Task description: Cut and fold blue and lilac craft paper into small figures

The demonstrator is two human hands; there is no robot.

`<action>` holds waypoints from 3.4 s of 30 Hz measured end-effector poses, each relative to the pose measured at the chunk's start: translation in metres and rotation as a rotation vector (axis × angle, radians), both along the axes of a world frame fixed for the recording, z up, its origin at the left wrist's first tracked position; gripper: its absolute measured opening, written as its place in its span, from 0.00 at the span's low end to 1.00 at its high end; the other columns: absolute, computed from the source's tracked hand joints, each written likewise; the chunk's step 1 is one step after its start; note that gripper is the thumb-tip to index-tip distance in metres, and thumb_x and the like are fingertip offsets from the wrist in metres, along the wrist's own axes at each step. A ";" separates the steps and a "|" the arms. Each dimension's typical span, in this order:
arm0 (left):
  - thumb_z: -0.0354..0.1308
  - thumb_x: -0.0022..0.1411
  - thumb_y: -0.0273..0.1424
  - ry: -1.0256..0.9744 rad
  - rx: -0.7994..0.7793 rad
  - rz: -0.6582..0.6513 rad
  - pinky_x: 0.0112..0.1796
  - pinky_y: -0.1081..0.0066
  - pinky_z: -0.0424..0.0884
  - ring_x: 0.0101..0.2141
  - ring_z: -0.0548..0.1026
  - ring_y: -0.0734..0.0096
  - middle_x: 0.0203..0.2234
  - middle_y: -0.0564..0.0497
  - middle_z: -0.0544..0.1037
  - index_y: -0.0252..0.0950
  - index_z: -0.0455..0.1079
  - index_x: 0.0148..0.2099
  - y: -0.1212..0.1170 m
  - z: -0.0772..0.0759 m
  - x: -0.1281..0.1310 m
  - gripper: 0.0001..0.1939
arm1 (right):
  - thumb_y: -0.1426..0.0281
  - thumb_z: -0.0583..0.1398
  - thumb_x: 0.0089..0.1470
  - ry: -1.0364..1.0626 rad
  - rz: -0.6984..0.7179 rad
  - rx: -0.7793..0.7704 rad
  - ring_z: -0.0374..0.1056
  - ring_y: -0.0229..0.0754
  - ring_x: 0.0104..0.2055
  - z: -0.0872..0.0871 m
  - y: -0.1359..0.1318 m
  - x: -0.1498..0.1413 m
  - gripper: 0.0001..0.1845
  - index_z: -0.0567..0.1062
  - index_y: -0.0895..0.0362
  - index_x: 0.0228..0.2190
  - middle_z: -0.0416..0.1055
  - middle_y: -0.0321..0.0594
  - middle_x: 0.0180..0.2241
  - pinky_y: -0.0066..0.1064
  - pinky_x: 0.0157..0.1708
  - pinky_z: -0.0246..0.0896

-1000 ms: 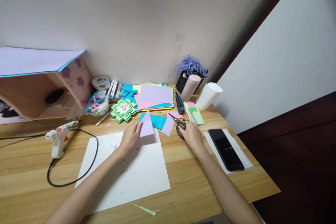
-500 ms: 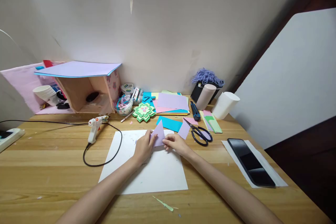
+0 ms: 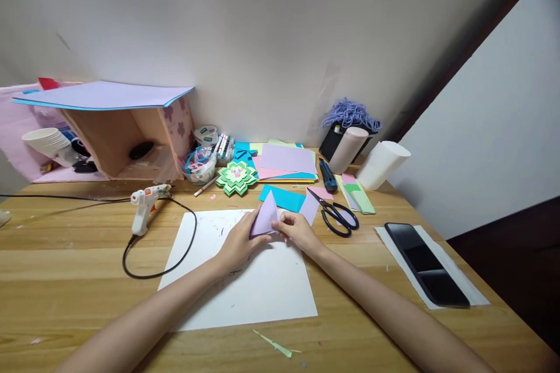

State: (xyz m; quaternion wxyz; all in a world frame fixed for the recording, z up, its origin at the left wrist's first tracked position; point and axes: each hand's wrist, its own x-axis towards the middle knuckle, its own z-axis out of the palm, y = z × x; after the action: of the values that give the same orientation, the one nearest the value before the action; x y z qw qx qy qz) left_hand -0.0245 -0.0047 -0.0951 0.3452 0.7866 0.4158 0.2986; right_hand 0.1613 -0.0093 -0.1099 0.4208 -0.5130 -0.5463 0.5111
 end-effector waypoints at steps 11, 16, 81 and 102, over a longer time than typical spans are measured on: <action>0.46 0.59 0.49 -0.145 -0.354 0.312 0.23 0.73 0.59 0.22 0.66 0.70 0.18 0.52 0.70 0.31 0.68 0.27 0.001 -0.002 -0.003 0.25 | 0.61 0.62 0.46 0.103 -0.074 0.039 0.61 0.33 0.17 0.002 -0.010 -0.003 0.16 0.64 0.55 0.34 0.63 0.26 0.18 0.23 0.17 0.57; 0.56 0.52 0.47 -0.370 -0.440 0.291 0.32 0.70 0.67 0.33 0.72 0.63 0.32 0.47 0.76 0.30 0.69 0.39 0.006 0.001 -0.007 0.23 | 0.69 0.55 0.52 -0.055 0.030 0.287 0.67 0.34 0.26 0.011 -0.016 0.003 0.19 0.64 0.51 0.47 0.69 0.33 0.29 0.27 0.26 0.65; 0.60 0.53 0.32 -0.410 -0.787 -0.240 0.36 0.69 0.71 0.34 0.76 0.67 0.37 0.43 0.78 0.34 0.70 0.49 0.009 0.019 -0.016 0.20 | 0.61 0.60 0.51 -0.164 -0.018 0.372 0.64 0.44 0.41 0.010 -0.015 0.003 0.12 0.74 0.56 0.26 0.69 0.42 0.36 0.33 0.40 0.60; 0.59 0.51 0.43 -0.268 -0.412 0.165 0.26 0.74 0.62 0.26 0.69 0.71 0.25 0.50 0.74 0.31 0.73 0.34 -0.007 -0.001 0.001 0.18 | 0.59 0.66 0.41 -0.026 -0.058 0.128 0.67 0.39 0.30 0.006 -0.013 0.001 0.16 0.72 0.58 0.27 0.71 0.37 0.28 0.28 0.29 0.62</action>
State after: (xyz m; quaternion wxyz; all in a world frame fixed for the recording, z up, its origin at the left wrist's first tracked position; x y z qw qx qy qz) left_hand -0.0237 -0.0117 -0.0956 0.5247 0.6165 0.4811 0.3364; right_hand 0.1624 -0.0225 -0.1041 0.4602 -0.5074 -0.5681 0.4561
